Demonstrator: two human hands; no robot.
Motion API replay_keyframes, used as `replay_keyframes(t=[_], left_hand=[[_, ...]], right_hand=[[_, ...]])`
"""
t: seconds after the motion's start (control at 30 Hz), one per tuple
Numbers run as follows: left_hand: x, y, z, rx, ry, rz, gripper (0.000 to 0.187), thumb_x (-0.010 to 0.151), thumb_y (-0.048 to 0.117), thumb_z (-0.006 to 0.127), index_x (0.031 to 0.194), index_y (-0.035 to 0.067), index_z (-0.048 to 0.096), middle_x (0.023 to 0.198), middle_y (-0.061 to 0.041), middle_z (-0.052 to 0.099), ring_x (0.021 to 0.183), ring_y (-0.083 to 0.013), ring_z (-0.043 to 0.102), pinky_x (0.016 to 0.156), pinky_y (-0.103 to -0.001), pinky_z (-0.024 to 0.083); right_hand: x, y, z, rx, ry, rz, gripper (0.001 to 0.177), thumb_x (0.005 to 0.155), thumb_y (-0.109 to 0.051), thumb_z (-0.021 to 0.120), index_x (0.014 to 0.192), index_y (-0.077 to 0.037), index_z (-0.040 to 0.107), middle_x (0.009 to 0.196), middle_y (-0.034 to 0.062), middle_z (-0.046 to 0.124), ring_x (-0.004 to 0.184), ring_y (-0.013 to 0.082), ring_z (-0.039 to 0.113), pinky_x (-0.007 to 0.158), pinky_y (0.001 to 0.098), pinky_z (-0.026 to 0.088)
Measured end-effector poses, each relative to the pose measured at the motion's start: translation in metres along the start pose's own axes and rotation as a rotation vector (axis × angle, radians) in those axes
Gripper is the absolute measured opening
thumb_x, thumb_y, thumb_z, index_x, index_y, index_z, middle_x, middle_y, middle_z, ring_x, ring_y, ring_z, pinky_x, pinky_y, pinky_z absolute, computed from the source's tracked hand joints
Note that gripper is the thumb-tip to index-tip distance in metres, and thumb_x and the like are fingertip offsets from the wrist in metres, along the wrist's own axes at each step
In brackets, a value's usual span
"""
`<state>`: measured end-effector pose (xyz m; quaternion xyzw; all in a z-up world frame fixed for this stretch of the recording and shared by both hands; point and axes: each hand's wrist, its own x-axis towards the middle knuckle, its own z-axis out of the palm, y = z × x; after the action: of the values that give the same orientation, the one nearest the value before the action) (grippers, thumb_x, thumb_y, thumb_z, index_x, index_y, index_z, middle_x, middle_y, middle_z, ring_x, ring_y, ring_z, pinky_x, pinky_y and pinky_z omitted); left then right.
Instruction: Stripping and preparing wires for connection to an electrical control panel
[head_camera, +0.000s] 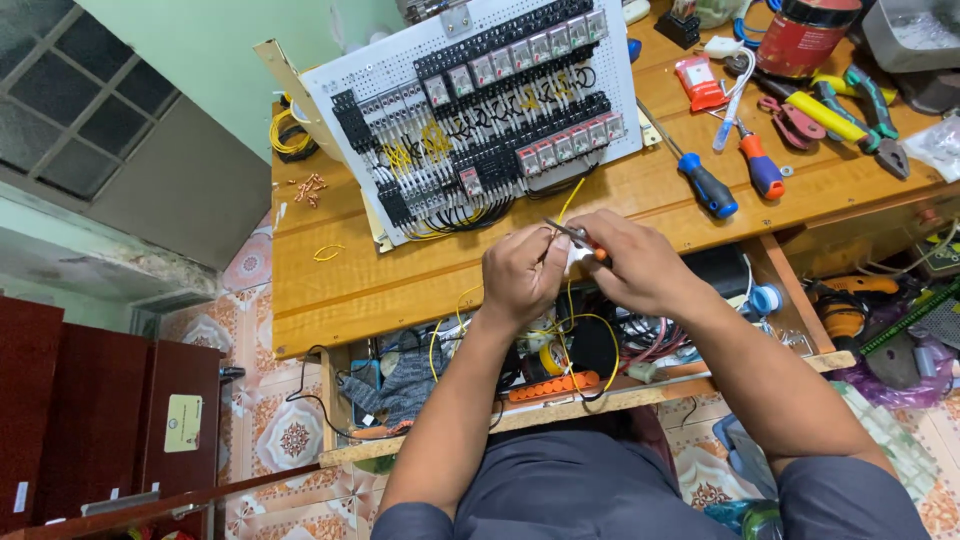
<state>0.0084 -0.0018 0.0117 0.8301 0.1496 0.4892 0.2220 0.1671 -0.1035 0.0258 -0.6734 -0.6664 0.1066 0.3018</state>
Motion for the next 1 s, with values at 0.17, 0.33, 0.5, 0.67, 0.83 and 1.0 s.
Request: replay_keyframes(t=[0.17,0.33,0.5,0.67,0.83,1.0], left_hand=[[0.002,0.004,-0.004,-0.085,-0.042,-0.047,0.035,0.101,0.022,0.054,0.068,0.011,0.053,0.059,-0.012,0.052,0.062,-0.0414,0.062,0.055,-0.043,0.05],[0.004,0.004,-0.005,-0.101,-0.063,-0.072,0.036,0.1,0.023,0.055,0.067,0.012,0.052,0.059,-0.012,0.053,0.064,-0.0421,0.062,0.056,-0.043,0.05],[0.014,0.021,-0.014,-0.257,-0.051,-0.051,0.046,0.082,0.029,0.081,0.066,0.012,0.041,0.054,-0.012,0.04,0.051,-0.038,0.053,0.051,-0.037,0.044],[0.002,0.009,0.008,-0.259,0.072,-0.127,0.054,0.079,0.027,0.085,0.057,0.014,0.037,0.046,-0.004,0.035,0.043,-0.0293,0.048,0.047,-0.031,0.04],[-0.005,0.003,0.016,-0.197,0.144,-0.121,0.055,0.08,0.025,0.085,0.056,0.015,0.037,0.046,-0.004,0.033,0.043,-0.0296,0.047,0.046,-0.029,0.039],[-0.009,-0.004,0.019,-0.098,0.176,-0.074,0.057,0.084,0.029,0.083,0.057,0.014,0.035,0.046,-0.003,0.034,0.044,-0.0309,0.049,0.047,-0.031,0.039]], right_hand=[[0.002,0.003,0.001,0.023,-0.005,-0.029,0.047,0.083,-0.013,0.066,0.129,-0.021,0.058,0.1,0.012,0.064,0.091,0.045,0.068,0.073,0.059,0.056],[0.003,0.007,0.003,0.017,0.009,-0.042,0.045,0.084,-0.013,0.067,0.129,-0.02,0.059,0.102,0.0121,0.066,0.091,0.0448,0.069,0.073,0.0584,0.056],[0.004,0.005,0.001,0.201,-0.001,-0.045,0.044,0.081,-0.009,0.066,0.124,-0.02,0.064,0.094,0.0119,0.067,0.09,0.0462,0.068,0.076,0.0555,0.055],[0.006,-0.005,0.006,0.33,0.048,-0.016,0.034,0.084,-0.012,0.068,0.117,-0.02,0.067,0.086,0.0096,0.065,0.078,0.0369,0.068,0.072,0.0481,0.055],[0.006,-0.008,0.009,0.378,0.106,0.034,0.039,0.078,-0.009,0.071,0.116,-0.019,0.07,0.082,0.0118,0.063,0.07,0.0326,0.064,0.069,0.047,0.053],[0.005,-0.013,0.011,0.4,0.167,0.051,0.033,0.078,-0.01,0.073,0.11,-0.018,0.071,0.074,0.0084,0.058,0.066,0.0263,0.061,0.067,0.0405,0.053]])
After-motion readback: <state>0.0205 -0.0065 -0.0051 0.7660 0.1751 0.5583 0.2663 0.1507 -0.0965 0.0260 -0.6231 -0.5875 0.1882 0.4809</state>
